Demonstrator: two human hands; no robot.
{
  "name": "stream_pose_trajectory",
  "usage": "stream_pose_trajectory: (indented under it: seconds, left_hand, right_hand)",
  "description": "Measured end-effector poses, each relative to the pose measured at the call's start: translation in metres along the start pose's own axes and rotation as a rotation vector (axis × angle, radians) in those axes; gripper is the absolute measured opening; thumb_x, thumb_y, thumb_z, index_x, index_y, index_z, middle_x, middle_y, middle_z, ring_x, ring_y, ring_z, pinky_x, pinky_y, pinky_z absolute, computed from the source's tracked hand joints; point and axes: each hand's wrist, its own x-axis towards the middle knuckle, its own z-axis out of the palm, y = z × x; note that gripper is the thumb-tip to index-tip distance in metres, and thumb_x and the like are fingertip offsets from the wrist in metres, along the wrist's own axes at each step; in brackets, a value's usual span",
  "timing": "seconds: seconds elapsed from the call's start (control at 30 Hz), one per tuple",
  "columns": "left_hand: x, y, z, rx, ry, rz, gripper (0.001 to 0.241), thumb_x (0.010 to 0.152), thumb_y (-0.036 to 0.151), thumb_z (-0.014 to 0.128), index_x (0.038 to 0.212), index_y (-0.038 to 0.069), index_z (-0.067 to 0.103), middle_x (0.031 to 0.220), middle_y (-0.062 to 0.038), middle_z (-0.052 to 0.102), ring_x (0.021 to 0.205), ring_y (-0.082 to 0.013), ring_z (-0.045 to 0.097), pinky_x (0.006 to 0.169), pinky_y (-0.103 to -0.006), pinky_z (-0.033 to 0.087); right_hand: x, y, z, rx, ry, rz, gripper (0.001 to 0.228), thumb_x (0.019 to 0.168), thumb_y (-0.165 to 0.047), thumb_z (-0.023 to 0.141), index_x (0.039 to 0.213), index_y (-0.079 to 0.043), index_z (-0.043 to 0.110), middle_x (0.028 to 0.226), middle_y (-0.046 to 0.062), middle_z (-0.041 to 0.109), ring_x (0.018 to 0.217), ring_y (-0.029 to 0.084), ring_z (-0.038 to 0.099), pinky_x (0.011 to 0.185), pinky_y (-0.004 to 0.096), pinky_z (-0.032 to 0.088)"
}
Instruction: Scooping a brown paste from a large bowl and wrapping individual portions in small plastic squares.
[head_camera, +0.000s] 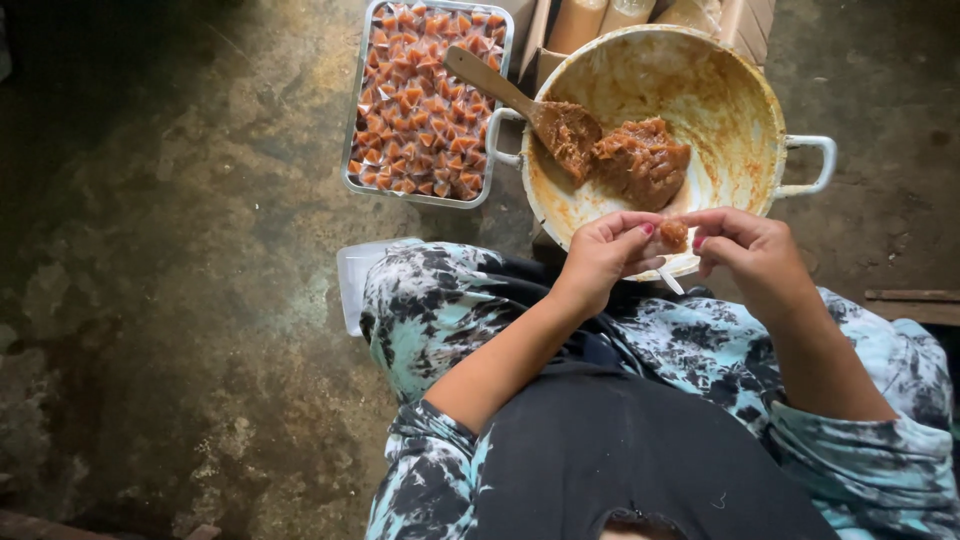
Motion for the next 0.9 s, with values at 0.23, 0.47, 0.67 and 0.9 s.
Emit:
stream_pose_trajectory:
  seconds: [0.23, 0.47, 0.67, 0.9]
  left_hand:
    - [0.000, -0.020, 0.001, 0.040, -0.007, 0.045, 0.012, 0.104, 0.005, 0.057, 0.114, 0.000, 0.063, 0.106, -0.021, 0.071, 0.089, -0.0346, 0.075, 0.072, -0.0365, 0.065]
    - [0.000, -0.025, 0.004, 0.124, 0.019, -0.013, 0.013, 0.099, 0.002, 0.058, 0.110, -0.001, 0.065, 0.091, -0.013, 0.067, 0.076, -0.0238, 0.071, 0.067, -0.0439, 0.066]
    - [-0.002, -0.015, 0.005, 0.198, -0.004, -0.033, 0.016, 0.096, 0.003, 0.057, 0.108, 0.002, 0.068, 0.078, -0.010, 0.062, 0.067, -0.0163, 0.063, 0.066, -0.0391, 0.065]
    - [-0.028, 0.040, 0.013, -0.146, -0.293, -0.120, 0.059, 0.087, -0.002, 0.043, 0.146, -0.002, 0.045, 0.121, -0.033, 0.066, 0.103, -0.0395, 0.072, 0.089, -0.0427, 0.061]
  right_hand:
    - [-0.026, -0.002, 0.005, -0.346, 0.100, -0.237, 0.036, 0.093, 0.004, 0.057, 0.121, -0.005, 0.077, 0.090, 0.004, 0.068, 0.077, 0.012, 0.053, 0.071, 0.025, 0.041]
    - [-0.044, 0.009, 0.004, -0.478, 0.128, -0.608, 0.036, 0.094, 0.017, 0.059, 0.123, 0.003, 0.075, 0.095, 0.012, 0.065, 0.079, 0.020, 0.059, 0.073, 0.031, 0.047]
    - [-0.045, 0.018, 0.003, -0.623, 0.138, -0.892, 0.045, 0.091, 0.022, 0.058, 0.127, -0.001, 0.074, 0.101, 0.013, 0.069, 0.088, 0.029, 0.061, 0.084, 0.039, 0.053]
    - [-0.051, -0.014, 0.006, -0.138, 0.108, -0.389, 0.043, 0.091, 0.013, 0.049, 0.125, 0.000, 0.072, 0.087, 0.004, 0.055, 0.074, 0.012, 0.046, 0.068, 0.024, 0.039]
